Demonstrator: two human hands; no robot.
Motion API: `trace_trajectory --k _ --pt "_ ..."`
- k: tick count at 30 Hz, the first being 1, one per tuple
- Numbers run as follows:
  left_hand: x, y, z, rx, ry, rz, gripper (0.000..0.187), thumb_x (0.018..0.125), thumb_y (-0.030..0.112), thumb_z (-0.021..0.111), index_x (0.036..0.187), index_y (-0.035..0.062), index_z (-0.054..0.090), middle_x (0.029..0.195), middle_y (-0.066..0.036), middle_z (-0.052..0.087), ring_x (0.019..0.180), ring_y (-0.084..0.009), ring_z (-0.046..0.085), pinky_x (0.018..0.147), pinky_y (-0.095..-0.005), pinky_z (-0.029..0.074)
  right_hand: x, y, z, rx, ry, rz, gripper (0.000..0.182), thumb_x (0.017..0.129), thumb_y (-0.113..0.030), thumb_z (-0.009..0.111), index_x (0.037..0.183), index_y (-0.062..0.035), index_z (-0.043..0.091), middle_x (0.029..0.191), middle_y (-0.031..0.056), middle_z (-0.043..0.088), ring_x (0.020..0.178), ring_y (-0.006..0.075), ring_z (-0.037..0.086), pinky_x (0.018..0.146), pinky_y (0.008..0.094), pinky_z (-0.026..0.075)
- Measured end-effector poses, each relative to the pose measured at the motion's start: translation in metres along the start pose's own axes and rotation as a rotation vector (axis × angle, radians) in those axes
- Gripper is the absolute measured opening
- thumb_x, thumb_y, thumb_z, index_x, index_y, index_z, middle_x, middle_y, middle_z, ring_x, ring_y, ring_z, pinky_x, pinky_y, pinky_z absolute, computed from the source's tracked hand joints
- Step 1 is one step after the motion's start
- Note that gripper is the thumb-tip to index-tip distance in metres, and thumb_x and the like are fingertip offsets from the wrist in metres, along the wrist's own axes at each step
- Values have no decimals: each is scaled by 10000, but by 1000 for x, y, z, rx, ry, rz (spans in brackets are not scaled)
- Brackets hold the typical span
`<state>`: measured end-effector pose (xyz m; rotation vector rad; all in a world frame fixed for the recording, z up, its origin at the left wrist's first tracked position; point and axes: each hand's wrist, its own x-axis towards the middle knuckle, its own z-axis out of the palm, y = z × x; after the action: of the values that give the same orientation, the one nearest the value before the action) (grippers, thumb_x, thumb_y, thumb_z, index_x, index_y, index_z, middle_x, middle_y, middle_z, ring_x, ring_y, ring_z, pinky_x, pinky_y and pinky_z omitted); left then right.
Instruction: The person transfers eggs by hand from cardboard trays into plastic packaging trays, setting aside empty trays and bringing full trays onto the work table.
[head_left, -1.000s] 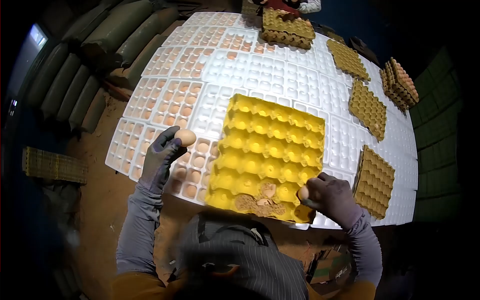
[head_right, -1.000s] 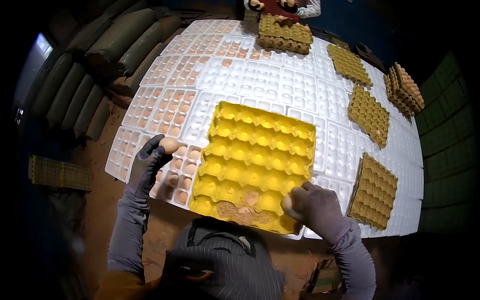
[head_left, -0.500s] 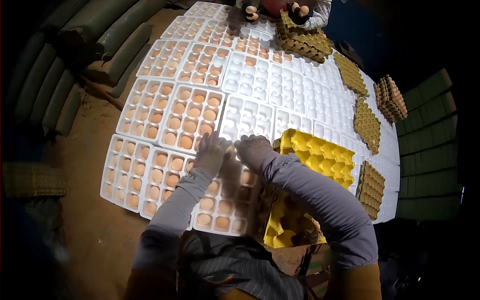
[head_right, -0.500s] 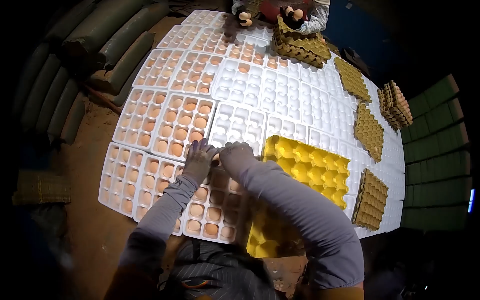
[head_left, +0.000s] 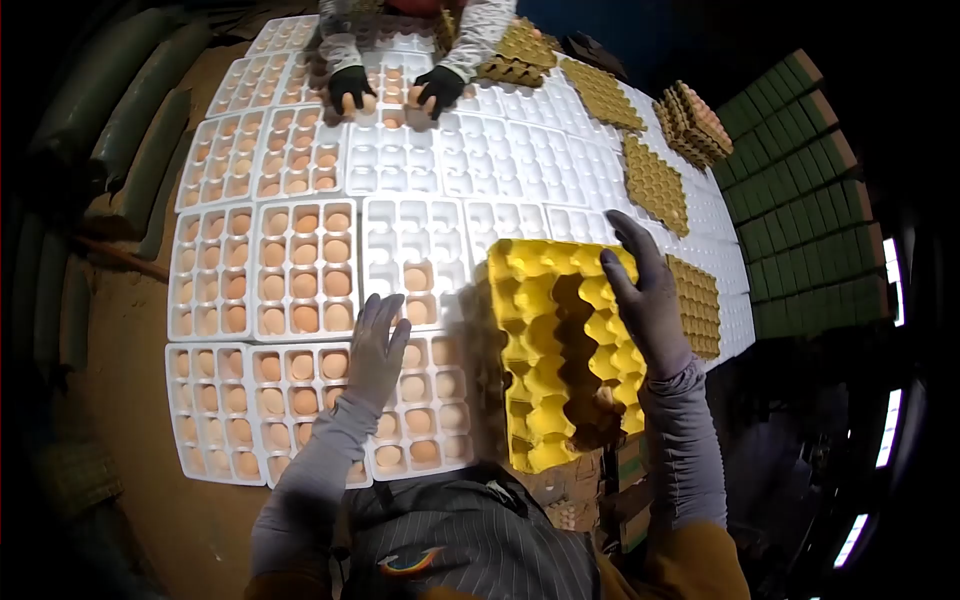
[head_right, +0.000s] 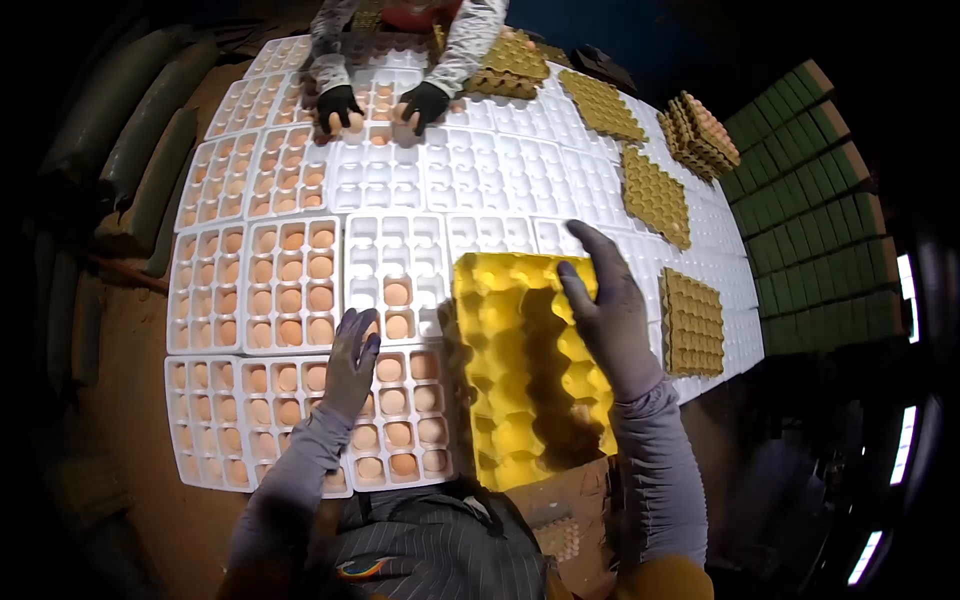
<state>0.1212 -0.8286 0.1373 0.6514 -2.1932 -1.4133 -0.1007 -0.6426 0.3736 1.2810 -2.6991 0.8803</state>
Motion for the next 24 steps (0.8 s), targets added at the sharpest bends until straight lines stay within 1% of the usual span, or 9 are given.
trace_trajectory --k 3,5,9,10,15,18,21,23,24 --pt "-38 68 25 -281 -211 34 573 1086 261 402 1547 -48 259 1580 -279 311 1499 -429 238 1217 -452 235 -89 148 -44 -208 9 456 606 1018 -401 574 1446 16 475 1404 232 565 1288 349 555 1081 391 424" --pt "-51 104 46 -116 -303 77 591 1092 274 371 1551 -63 216 1591 -291 272 1505 -449 198 1225 -464 208 -127 149 -49 170 -229 737 622 1038 -414 546 1477 16 444 1411 179 570 1303 277 536 1092 359 395" --pt "-68 160 64 -91 -281 43 779 1092 431 322 1539 -127 13 1591 -386 103 1498 -512 113 1234 -498 150 -150 129 -60 806 -53 649 554 1015 -220 608 1492 0 433 1361 75 581 1214 143 529 1022 266 415" --pt "-66 169 65 -11 -287 114 826 1084 484 298 1538 -123 -30 1597 -387 46 1505 -509 80 1233 -506 144 -158 128 -73 754 1 636 556 1002 -196 621 1488 0 436 1324 69 594 1191 134 536 1010 263 423" --pt "-53 266 74 -88 -601 213 711 1099 435 299 1575 -59 113 1636 -299 147 1533 -431 118 1234 -449 162 -253 136 -155 739 238 748 506 963 -155 609 1429 6 498 1232 53 631 1078 134 602 921 266 479" --pt "-40 243 90 38 -485 185 667 1100 430 313 1576 -23 197 1632 -259 214 1528 -384 188 1229 -405 194 -370 170 -169 932 505 794 483 976 -175 577 1418 5 507 1255 68 631 1122 155 611 930 280 483" --pt "-20 170 75 126 -111 107 638 1097 423 344 1551 -23 297 1596 -208 338 1478 -325 325 1216 -363 251 -531 216 -155 829 642 825 485 991 -195 573 1421 14 495 1306 84 603 1159 168 597 953 293 478" --pt "-16 28 46 364 -13 134 588 1093 333 363 1524 -63 305 1569 -240 346 1461 -375 320 1202 -400 262 -627 228 -129 870 762 935 494 1001 -215 584 1422 24 484 1329 92 583 1183 175 584 969 289 459" --pt "-28 4 41 444 16 -19 585 1091 321 364 1525 -65 298 1573 -238 341 1465 -383 308 1208 -407 249 -674 234 -105 885 778 966 494 1001 -215 584 1422 24 484 1329 92 583 1183 175 584 969 289 459"
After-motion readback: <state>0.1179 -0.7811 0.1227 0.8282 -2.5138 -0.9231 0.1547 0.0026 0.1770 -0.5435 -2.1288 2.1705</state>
